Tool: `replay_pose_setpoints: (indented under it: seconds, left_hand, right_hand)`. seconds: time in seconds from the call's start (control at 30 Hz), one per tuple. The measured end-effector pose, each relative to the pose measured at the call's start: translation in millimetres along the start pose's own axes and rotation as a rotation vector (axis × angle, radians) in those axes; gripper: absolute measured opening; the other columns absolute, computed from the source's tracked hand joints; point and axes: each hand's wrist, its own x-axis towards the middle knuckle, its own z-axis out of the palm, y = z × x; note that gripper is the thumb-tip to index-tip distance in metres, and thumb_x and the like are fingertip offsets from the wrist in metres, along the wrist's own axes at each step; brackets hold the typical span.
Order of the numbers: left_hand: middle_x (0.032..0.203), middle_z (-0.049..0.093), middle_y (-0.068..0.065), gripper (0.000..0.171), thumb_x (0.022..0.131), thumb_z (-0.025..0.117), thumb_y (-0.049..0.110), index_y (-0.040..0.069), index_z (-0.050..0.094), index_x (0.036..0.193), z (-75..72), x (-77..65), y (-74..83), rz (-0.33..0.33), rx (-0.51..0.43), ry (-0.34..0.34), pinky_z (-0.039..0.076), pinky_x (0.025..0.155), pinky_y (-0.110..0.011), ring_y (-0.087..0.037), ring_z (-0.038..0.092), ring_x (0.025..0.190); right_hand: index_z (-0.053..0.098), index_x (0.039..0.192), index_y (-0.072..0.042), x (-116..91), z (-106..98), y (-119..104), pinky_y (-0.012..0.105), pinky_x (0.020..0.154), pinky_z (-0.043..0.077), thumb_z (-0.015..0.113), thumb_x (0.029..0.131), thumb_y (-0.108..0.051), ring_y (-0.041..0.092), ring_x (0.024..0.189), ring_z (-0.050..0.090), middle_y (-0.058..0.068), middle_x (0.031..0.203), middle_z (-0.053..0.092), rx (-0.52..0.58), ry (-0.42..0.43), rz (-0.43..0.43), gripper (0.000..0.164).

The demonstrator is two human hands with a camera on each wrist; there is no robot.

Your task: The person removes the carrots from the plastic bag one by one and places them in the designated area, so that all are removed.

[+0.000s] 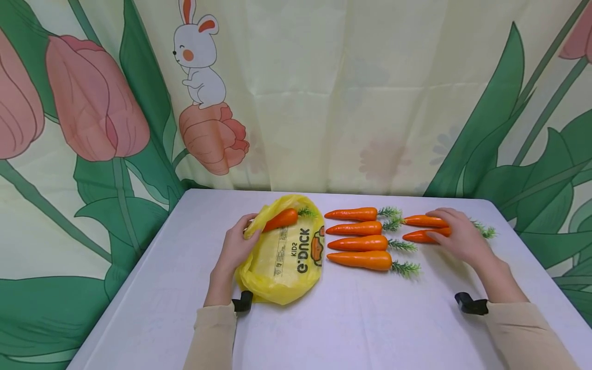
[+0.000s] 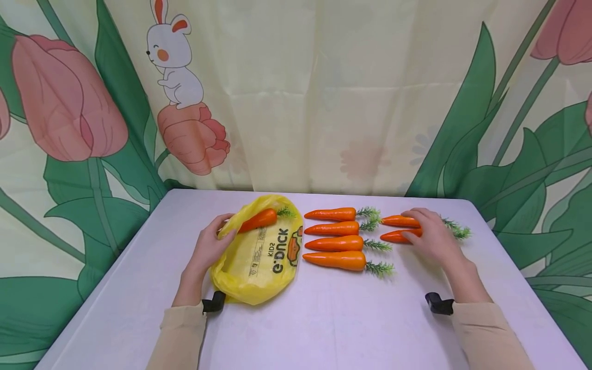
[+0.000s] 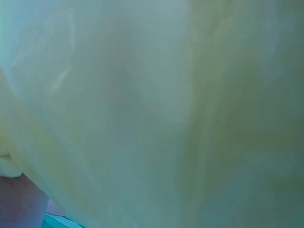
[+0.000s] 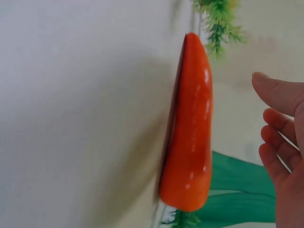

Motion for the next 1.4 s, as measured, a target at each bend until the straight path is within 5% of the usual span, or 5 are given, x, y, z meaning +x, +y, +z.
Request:
replay_pose_setpoints:
  seconds: [0.53,1.4]
  left_hand:
    - [0.122,0.064,-0.014,0.044,0.099,0.064,0.014,0.013,0.054,0.141,-2.2,-1.8,-2.1,0.004,-0.006,0.015,0.054,0.090,-0.046,-0.030,0.062,0.106]
    - [0.124,0.065,-0.015,0.042,0.098,0.065,0.012,0.011,0.056,0.140,-1.8,-1.5,2.9,0.039,-0.026,0.021,0.054,0.091,-0.048,-0.032,0.063,0.109]
  right_hand:
    - [0.060,0.126,0.004,38,11,-57,0.066,0.097,0.041,0.079,0.085,-0.002,0.047,0.120,0.047,0.026,0.129,0.055,0.032,0.089,-0.194,0.046]
    - [0.059,0.136,-0.005,78,53,-144,0.055,0.106,0.041,0.076,0.091,-0.010,0.037,0.131,0.043,0.018,0.140,0.051,0.185,-0.048,-0.161,0.048]
